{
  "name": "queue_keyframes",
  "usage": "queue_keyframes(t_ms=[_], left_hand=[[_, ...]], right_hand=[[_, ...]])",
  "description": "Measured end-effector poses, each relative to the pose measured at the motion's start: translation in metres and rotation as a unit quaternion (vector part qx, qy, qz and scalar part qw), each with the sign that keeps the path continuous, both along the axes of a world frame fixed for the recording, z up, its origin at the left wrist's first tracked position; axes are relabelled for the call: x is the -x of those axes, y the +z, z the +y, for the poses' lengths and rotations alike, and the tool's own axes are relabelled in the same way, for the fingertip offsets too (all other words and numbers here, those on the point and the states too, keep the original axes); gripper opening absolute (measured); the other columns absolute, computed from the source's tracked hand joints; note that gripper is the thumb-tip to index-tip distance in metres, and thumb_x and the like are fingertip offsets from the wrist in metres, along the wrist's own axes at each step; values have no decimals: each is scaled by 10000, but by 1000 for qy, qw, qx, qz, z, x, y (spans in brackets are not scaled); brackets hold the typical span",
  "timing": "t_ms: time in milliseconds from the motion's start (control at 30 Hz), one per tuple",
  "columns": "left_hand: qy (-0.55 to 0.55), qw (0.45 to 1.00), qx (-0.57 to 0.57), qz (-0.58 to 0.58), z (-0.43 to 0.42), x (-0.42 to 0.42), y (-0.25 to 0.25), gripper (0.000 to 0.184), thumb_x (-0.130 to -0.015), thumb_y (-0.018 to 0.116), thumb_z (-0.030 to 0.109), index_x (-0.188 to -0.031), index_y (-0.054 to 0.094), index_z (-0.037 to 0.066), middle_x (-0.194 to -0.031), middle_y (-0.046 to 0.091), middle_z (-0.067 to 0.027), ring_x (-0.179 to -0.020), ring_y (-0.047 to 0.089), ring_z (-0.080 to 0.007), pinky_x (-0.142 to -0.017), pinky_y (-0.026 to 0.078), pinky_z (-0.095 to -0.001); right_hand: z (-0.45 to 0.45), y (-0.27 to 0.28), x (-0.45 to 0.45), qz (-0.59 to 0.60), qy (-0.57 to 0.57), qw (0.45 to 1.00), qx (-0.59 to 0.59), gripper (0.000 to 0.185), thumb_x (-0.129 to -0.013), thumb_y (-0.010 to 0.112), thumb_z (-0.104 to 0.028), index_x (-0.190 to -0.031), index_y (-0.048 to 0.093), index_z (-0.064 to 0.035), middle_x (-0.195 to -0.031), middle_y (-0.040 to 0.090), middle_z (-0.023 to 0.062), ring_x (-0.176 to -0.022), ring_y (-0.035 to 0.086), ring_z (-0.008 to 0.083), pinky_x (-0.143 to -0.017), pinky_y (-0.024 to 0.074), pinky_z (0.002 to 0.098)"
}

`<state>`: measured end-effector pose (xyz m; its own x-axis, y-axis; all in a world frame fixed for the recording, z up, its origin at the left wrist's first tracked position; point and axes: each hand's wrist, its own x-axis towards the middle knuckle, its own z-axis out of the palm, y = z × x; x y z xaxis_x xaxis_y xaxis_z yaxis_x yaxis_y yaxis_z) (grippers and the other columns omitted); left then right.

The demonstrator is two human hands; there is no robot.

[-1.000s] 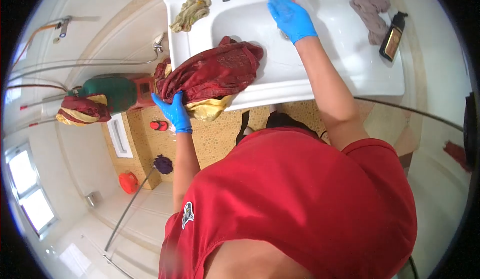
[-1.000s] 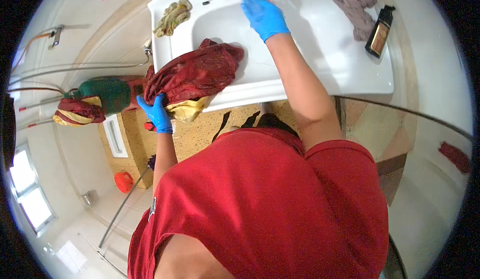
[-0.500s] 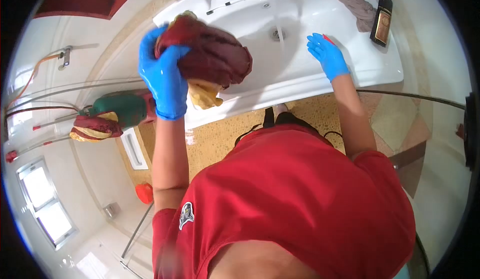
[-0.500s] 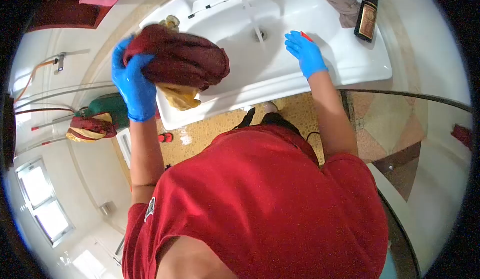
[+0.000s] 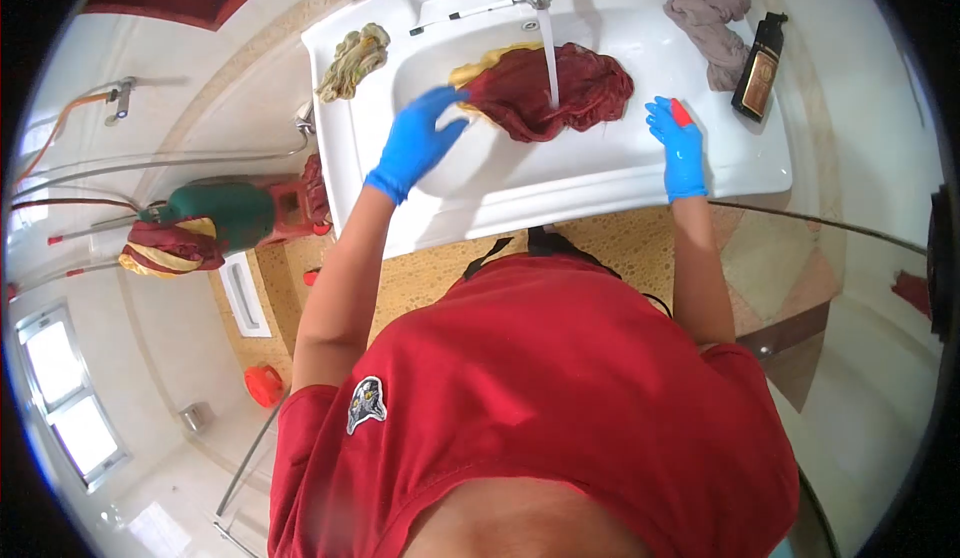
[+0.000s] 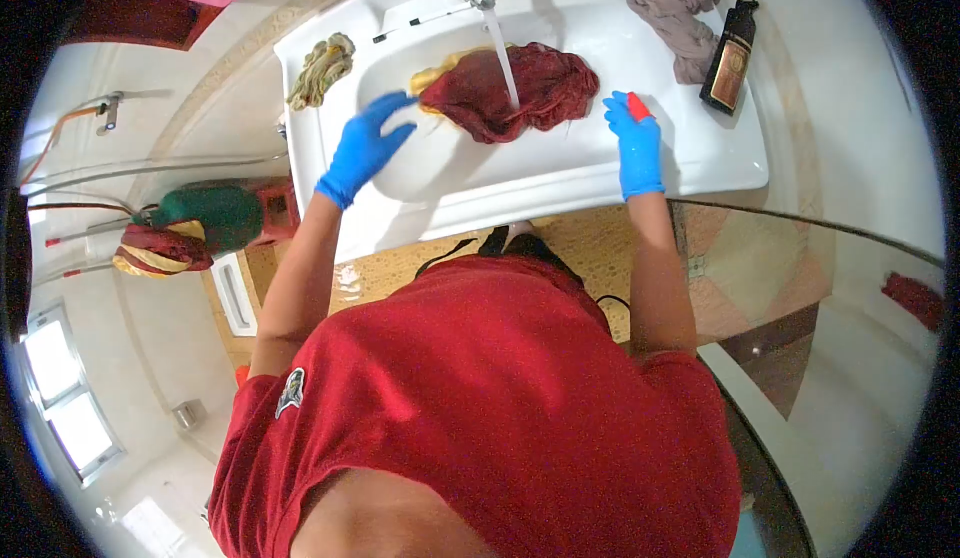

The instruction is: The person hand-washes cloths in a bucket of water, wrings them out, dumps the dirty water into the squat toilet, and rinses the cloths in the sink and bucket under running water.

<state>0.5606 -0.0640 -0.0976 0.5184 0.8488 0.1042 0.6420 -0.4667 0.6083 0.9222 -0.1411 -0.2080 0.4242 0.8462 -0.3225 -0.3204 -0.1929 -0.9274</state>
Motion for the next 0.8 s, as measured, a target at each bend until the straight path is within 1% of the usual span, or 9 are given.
queue_keyframes(t_ms=[100,233,300,333,400,467,600,700,800], left_hand=[[42,997,-48,43,-34,28,-21,335,-781,636,181,-1100,616,82,-1131,592,-164,-1027,558,-348,-887,448,-402],[142,989,-27,14,-77,53,-38,284,-801,622,147,-1076,632,77,-1104,612,-152,-1012,572,-329,-881,453,-398],[214,977,6,-28,-95,61,-37,248,-810,615,114,-1052,646,71,-1077,626,-148,-1010,582,-310,-885,453,-380],[223,974,6,-31,-102,63,-35,248,-810,615,114,-1052,646,71,-1077,626,-148,-1010,582,-310,-885,453,-380],[272,960,27,-54,-113,67,-29,239,-810,616,96,-1044,652,64,-1067,634,-145,-1012,588,-293,-891,451,-364],[291,955,27,-58,-121,74,-30,236,-815,611,90,-1044,652,53,-1060,637,-142,-1007,594,-284,-890,452,-355],[321,943,36,-82,-136,84,-40,212,-837,592,98,-1030,652,34,-1051,640,-141,-996,600,-275,-887,451,-348],[343,929,79,-115,-144,86,-40,213,-841,590,111,-1030,652,36,-1043,642,-144,-994,600,-274,-887,448,-348],[354,925,84,-112,-150,86,-42,219,-852,588,93,-1044,653,12,-1046,653,-117,-991,599,-186,-894,441,-301]], right_hand=[[23,-38,29,-266,67,950,-153,377,-860,596,-209,-1147,539,29,-889,653,139,-815,624,219,-709,483,348],[42,12,127,-469,289,829,-92,528,-736,653,-259,-1200,508,-52,-986,598,231,-878,588,398,-769,485,452],[51,3,175,-458,371,794,-150,638,-738,655,-289,-1277,418,-45,-1130,545,236,-1022,536,401,-873,440,463],[55,32,195,-471,433,766,-63,688,-736,659,-289,-1309,369,-41,-1220,486,237,-1058,506,415,-878,435,475],[73,22,227,-512,394,752,-132,714,-739,657,-303,-1333,346,-57,-1280,428,236,-1078,487,413,-865,441,479],[93,36,247,-593,380,708,-42,667,-777,605,-287,-1348,340,-66,-1311,388,236,-1106,470,389,-854,447,474],[130,-15,254,-668,327,669,-7,611,-812,538,-247,-1361,329,-78,-1239,470,231,-1009,544,365,-805,471,469],[132,-35,243,-626,409,664,19,493,-818,495,-198,-1292,443,-73,-1141,556,200,-896,606,345,-741,490,478],[108,-37,236,-647,526,551,-3,398,-795,515,-215,-1174,569,-110,-1062,607,149,-817,634,332,-711,503,465]])
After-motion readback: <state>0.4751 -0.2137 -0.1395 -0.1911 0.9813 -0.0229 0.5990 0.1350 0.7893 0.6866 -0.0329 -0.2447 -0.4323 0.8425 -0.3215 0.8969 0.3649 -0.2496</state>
